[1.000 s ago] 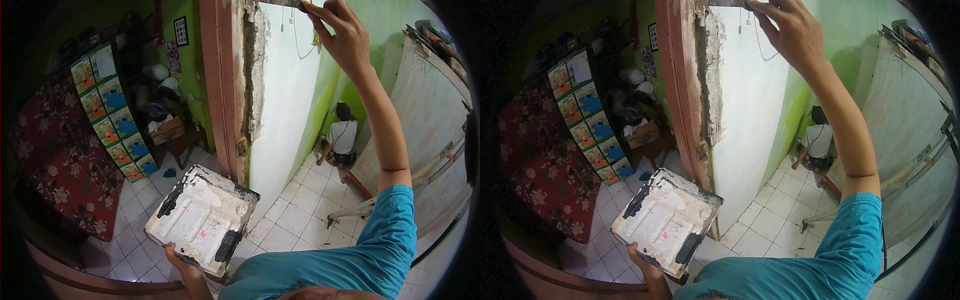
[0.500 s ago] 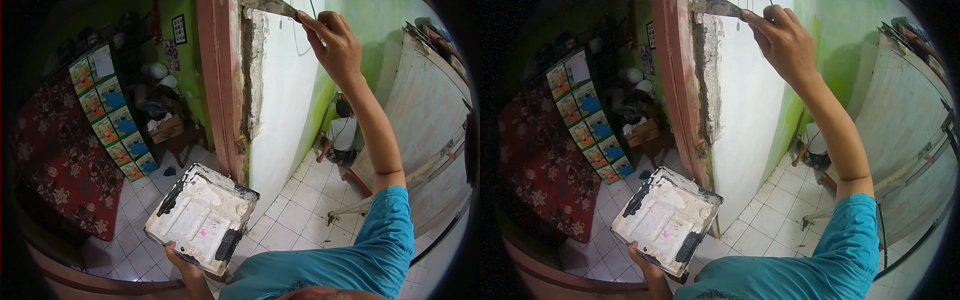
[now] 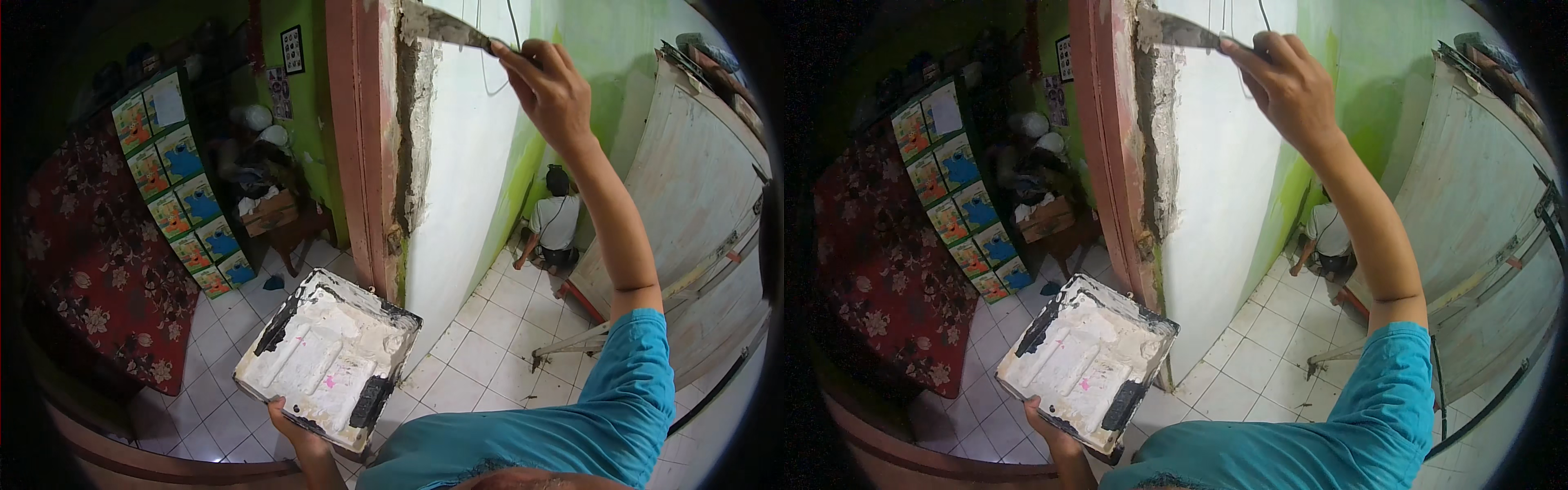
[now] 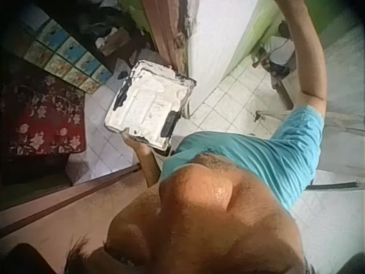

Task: The person applies plaster to a wall edge using a putty knife while holding a plaster tray by hand, then walks through the house carrying the tools.

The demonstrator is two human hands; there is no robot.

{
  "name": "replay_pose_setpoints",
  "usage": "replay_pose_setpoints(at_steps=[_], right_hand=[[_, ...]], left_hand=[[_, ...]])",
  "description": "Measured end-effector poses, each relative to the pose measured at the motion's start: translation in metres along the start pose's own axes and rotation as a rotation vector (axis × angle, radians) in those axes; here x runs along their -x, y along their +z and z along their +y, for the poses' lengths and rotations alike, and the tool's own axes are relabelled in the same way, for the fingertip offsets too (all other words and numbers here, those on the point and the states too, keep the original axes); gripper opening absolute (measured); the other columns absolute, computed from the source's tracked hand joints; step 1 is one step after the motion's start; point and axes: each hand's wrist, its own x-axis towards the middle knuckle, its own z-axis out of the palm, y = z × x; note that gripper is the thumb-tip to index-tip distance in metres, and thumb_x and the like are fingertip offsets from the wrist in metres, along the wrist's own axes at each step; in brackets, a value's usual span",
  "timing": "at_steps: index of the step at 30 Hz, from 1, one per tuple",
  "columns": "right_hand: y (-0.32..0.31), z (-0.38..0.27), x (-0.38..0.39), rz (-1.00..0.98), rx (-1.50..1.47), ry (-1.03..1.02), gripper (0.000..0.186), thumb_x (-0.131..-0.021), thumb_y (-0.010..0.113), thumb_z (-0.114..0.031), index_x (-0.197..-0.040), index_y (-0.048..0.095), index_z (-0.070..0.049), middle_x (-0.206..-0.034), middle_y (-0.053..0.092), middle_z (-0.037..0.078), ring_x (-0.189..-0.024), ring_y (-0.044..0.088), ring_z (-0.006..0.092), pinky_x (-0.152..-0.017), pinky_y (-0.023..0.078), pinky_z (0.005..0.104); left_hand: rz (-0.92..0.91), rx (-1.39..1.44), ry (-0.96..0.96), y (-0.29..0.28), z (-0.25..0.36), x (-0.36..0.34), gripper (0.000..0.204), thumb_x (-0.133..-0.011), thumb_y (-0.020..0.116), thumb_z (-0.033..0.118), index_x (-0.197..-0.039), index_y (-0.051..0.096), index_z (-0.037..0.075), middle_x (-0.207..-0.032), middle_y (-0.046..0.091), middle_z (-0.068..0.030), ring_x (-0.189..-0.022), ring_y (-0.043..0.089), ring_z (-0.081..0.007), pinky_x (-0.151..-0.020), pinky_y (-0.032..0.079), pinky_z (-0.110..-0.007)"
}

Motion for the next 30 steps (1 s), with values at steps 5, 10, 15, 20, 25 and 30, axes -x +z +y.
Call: replay_pose_setpoints(at_steps=[5,10,15,20,25,30], right_hand=[[-0.001,0.026,-0.032,0.053,0.024,-0.045,0.024,-0.086,0.076,-0.011,-0.109,0.078,-0.017,-0.090,0.062,0.002,-0.078,0.059,0.0169,-0.063,0.053,0.0318],[-0.010,0.020,-0.048,0.022,-0.045,-0.037,0.022,-0.086,0.074,-0.004,-0.107,0.078,-0.011,-0.091,0.061,0.005,-0.080,0.058,0.0189,-0.061,0.053,0.0325],[-0.001,0.032,-0.045,0.027,-0.037,-0.030,0.020,-0.086,0.075,-0.005,-0.105,0.078,-0.011,-0.089,0.061,0.005,-0.079,0.058,0.0194,-0.061,0.053,0.0334],[-0.010,0.027,-0.060,0.046,-0.038,0.062,0.018,-0.087,0.076,-0.007,-0.104,0.079,-0.010,-0.086,0.061,0.006,-0.080,0.060,0.0208,-0.062,0.053,0.0337],[0.006,0.011,-0.011,0.181,-0.142,0.270,0.021,-0.091,0.074,-0.018,-0.113,0.077,-0.021,-0.086,0.063,0.003,-0.074,0.063,0.0202,-0.064,0.052,0.0331],[0.020,-0.016,0.022,0.143,-0.264,0.408,0.037,-0.090,0.076,-0.011,-0.125,0.072,-0.020,-0.095,0.064,0.005,-0.082,0.064,0.0213,-0.070,0.053,0.0334]], left_hand=[[0.006,-0.011,-0.022,-0.001,-0.004,-0.003,0.079,-0.082,0.048,0.037,-0.153,0.036,0.005,-0.150,0.045,-0.0202,-0.136,0.048,-0.0406,-0.113,0.041,-0.053],[0.031,-0.027,0.020,-0.005,-0.005,-0.005,0.083,-0.079,0.050,0.037,-0.154,0.036,0.004,-0.149,0.047,-0.0217,-0.134,0.050,-0.0416,-0.111,0.044,-0.054],[0.035,-0.014,-0.010,-0.004,-0.003,-0.008,0.083,-0.079,0.051,0.037,-0.154,0.036,0.005,-0.150,0.047,-0.0206,-0.135,0.050,-0.0412,-0.110,0.044,-0.053],[0.056,-0.013,0.001,0.002,-0.003,-0.004,0.082,-0.079,0.051,0.037,-0.154,0.037,0.005,-0.151,0.046,-0.0204,-0.135,0.049,-0.0414,-0.112,0.042,-0.054],[0.005,-0.009,-0.015,-0.015,-0.004,-0.007,0.078,-0.081,0.050,0.038,-0.151,0.039,0.005,-0.147,0.048,-0.0181,-0.135,0.049,-0.0384,-0.112,0.042,-0.051],[0.030,-0.025,-0.012,0.011,-0.004,0.003,0.078,-0.081,0.050,0.037,-0.151,0.039,0.005,-0.147,0.049,-0.0178,-0.134,0.050,-0.0381,-0.110,0.043,-0.051]])
